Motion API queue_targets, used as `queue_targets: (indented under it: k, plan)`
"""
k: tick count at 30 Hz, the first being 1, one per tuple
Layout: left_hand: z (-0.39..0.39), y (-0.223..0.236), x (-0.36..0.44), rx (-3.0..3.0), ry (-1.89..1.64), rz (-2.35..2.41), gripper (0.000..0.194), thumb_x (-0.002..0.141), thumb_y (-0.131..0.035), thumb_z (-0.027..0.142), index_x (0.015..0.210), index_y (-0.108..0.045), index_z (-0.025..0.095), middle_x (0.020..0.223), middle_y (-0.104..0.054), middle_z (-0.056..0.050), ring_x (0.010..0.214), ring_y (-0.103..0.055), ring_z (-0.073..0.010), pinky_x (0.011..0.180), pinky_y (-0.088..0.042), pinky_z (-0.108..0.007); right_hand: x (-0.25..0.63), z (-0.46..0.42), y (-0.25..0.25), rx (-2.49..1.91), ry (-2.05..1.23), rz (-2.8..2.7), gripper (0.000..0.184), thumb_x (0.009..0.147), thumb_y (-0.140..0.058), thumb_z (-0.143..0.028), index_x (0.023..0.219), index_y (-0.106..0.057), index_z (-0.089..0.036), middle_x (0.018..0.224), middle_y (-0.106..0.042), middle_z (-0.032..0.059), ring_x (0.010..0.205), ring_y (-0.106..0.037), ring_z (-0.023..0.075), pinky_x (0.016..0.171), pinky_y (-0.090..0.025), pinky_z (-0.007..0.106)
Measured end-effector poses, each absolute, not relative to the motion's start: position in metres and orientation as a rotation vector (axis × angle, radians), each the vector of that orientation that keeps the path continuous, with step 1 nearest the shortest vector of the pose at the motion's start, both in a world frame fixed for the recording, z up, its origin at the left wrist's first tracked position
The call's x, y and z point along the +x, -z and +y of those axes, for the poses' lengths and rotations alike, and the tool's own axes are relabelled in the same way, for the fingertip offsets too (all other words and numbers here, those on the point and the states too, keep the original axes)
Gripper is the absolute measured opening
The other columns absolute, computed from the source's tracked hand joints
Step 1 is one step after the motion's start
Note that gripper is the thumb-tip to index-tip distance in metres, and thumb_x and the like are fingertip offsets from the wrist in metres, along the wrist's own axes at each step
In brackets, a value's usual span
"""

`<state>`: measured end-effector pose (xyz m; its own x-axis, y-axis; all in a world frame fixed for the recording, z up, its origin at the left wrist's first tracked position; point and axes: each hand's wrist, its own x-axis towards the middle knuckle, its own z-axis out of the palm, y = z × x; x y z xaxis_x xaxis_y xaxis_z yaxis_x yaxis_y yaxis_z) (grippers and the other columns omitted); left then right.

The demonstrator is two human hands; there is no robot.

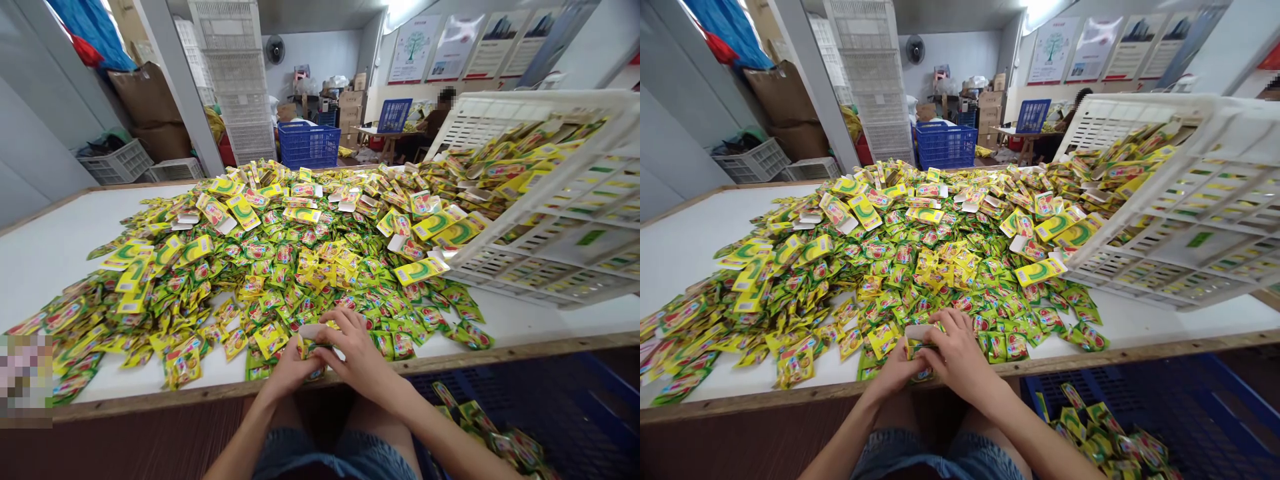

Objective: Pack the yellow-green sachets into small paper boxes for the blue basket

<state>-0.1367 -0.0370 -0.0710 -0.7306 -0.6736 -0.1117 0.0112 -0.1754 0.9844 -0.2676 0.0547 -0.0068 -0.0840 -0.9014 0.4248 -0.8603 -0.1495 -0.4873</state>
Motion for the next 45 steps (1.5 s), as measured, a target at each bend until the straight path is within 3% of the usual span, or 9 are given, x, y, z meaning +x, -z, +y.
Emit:
queue_targets:
  k: [10,14,21,24,27,29,34,42,45]
  plan:
    - [-0.035,0.068,-0.133,0.743,1.888,-1.66,0.036,0.06,-0.075,0.032,0.09,-0.063,0.014,0.084,-0.067,-0.004,0.079,-0.06,-0.0213,0.075,-0.047,-0.03,-0.262,0.054,0.009,-2.031,1.005,1.954,0.007,0.084,-0.06,-0.024,0.079,-0.064,-0.021,0.105,-0.056,0.0052,0.104,-0.046,0.0234,0.088,-0.039,0.042]
    - [-0.033,0.068,-0.129,0.8,1.795,-1.652,0.04,0.062,-0.076,0.039,0.091,-0.064,0.013,0.085,-0.068,-0.006,0.079,-0.06,-0.0217,0.074,-0.047,-0.03,-0.26,0.055,0.016,-1.963,1.033,1.936,0.005,0.085,-0.058,-0.021,0.088,-0.062,-0.023,0.107,-0.056,0.0049,0.101,-0.049,0.0224,0.087,-0.04,0.041]
    - [-0.034,0.063,-0.124,0.796,1.823,-1.565,0.039,0.062,-0.079,0.031,0.094,-0.062,0.015,0.087,-0.068,-0.005,0.081,-0.06,-0.0202,0.073,-0.047,-0.027,-0.254,0.063,0.049,-1.769,1.431,1.906,0.018,0.089,-0.052,-0.021,0.107,-0.051,-0.023,0.1,-0.06,0.0048,0.097,-0.054,0.0197,0.084,-0.044,0.033]
    - [-0.03,0.06,-0.123,0.745,1.853,-1.549,0.047,0.067,-0.076,0.026,0.107,-0.053,0.017,0.09,-0.066,-0.004,0.081,-0.061,-0.0184,0.072,-0.047,-0.025,-0.252,0.064,0.056,-1.734,1.505,1.89,0.017,0.09,-0.051,-0.021,0.106,-0.052,-0.024,0.097,-0.061,0.0041,0.093,-0.057,0.0186,0.081,-0.046,0.031]
    - [-0.023,0.061,-0.12,0.713,1.774,-1.495,0.061,0.075,-0.071,0.024,0.122,-0.033,0.024,0.099,-0.064,-0.004,0.086,-0.063,-0.018,0.075,-0.049,-0.027,-0.251,0.064,0.056,-1.705,1.545,1.886,0.017,0.09,-0.051,-0.022,0.107,-0.053,-0.023,0.096,-0.062,0.0047,0.091,-0.059,0.0186,0.079,-0.048,0.031]
    - [-0.02,0.065,-0.116,0.708,1.631,-1.481,0.053,0.079,-0.066,0.024,0.119,-0.032,0.026,0.106,-0.061,-0.005,0.095,-0.062,-0.0189,0.082,-0.048,-0.03,-0.252,0.064,0.055,-1.69,1.56,1.881,0.017,0.09,-0.052,-0.022,0.107,-0.053,-0.023,0.096,-0.062,0.0049,0.09,-0.059,0.0186,0.078,-0.048,0.031]
    - [-0.023,0.072,-0.104,0.736,1.427,-1.622,0.023,0.082,-0.062,0.024,0.104,-0.054,0.02,0.105,-0.061,-0.006,0.099,-0.06,-0.0195,0.087,-0.048,-0.03,-0.252,0.062,0.052,-1.717,1.52,1.794,0.018,0.091,-0.048,-0.018,0.105,-0.057,-0.024,0.099,-0.062,0.0048,0.097,-0.057,0.0183,0.084,-0.047,0.032]
    - [-0.033,0.064,-0.097,0.737,1.415,-1.756,0.013,0.083,-0.061,0.026,0.094,-0.06,0.018,0.092,-0.065,-0.006,0.089,-0.063,-0.0193,0.078,-0.051,-0.026,-0.249,0.055,0.045,-1.707,1.584,1.732,0.019,0.09,-0.049,-0.016,0.1,-0.064,-0.022,0.099,-0.063,0.0067,0.097,-0.058,0.0183,0.083,-0.049,0.031]
    - [-0.028,0.064,-0.098,0.742,1.387,-1.776,0.013,0.084,-0.06,0.026,0.094,-0.061,0.017,0.097,-0.065,-0.008,0.095,-0.063,-0.0215,0.083,-0.05,-0.029,-0.246,0.053,0.046,-1.684,1.617,1.681,0.018,0.09,-0.048,-0.016,0.097,-0.064,-0.021,0.096,-0.064,0.0066,0.095,-0.06,0.0184,0.082,-0.051,0.031]
